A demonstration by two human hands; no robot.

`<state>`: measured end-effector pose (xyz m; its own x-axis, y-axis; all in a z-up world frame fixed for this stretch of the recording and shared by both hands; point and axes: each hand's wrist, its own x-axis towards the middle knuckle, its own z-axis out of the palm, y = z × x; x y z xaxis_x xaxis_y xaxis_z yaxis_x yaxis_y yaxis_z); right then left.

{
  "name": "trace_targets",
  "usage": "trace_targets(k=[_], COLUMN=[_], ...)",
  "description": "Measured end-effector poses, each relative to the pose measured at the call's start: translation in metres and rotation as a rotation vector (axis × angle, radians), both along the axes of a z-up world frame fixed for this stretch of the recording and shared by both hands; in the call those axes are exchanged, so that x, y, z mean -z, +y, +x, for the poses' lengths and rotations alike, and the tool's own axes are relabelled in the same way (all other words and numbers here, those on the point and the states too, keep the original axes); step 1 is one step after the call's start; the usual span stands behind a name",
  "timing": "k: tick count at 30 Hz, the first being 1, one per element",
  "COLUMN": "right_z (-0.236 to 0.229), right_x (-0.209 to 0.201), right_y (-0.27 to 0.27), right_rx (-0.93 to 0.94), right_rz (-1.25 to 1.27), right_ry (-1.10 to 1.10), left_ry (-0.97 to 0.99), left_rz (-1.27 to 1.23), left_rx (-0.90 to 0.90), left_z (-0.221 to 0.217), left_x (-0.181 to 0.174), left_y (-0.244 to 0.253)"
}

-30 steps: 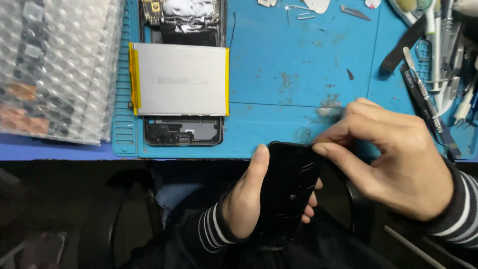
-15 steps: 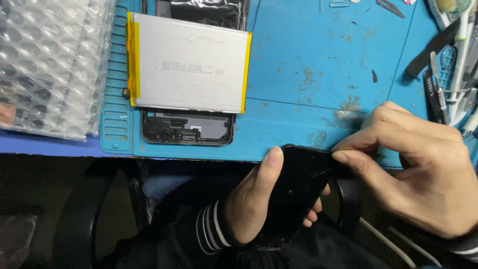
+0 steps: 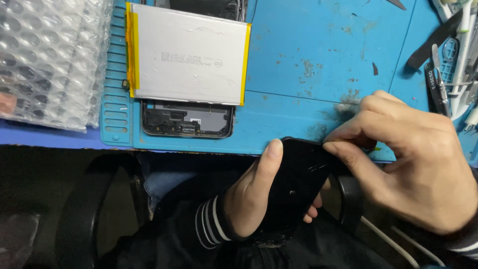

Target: Repairing a smartphone by removing the damaged screen using a thin prying tool.

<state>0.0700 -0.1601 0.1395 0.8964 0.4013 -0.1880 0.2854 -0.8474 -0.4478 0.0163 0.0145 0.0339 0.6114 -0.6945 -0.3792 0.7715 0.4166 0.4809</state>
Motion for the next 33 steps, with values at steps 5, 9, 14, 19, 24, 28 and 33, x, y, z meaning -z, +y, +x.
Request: trace_targets(k=[5, 9, 14, 19, 24, 28, 33], right_z=[-0.004, -0.008, -0.006, -0.005, -0.005, -0.006, -0.004], right_x=[0.001, -0.003, -0.003, -0.004, 0.0, 0.003, 0.005], right_y=[-0.008, -0.011, -0.02, -0.019, -0.012, -0.006, -0.01], right_rx=[0.005, 0.054, 0.02, 0.061, 0.054, 0.054, 0.01], right_rz=[0.005, 0.008, -0.004, -0.008, 0.042, 0.094, 0.062], right_ry=[-0.005, 0.019, 0.026, 0.081, 0.039, -0.008, -0.017], left_ry=[0.006, -0.016, -0.001, 0.0, -0.015, 0.013, 0.049], left_rz=[-0.046, -0.043, -0.073, -0.067, -0.065, -0.04, -0.091], left_rx=[-0.002, -0.022, -0.038, -0.03, -0.008, 0.002, -0.029], left_z=[-0.002, -0.004, -0.006, -0.004, -0.003, -0.003, -0.008], left_x=[-0.001, -0.001, 0.002, 0.002, 0.005, 0.003, 0.009], left_y=[0.001, 0.0, -0.004, -0.002, -0.001, -0.001, -0.006])
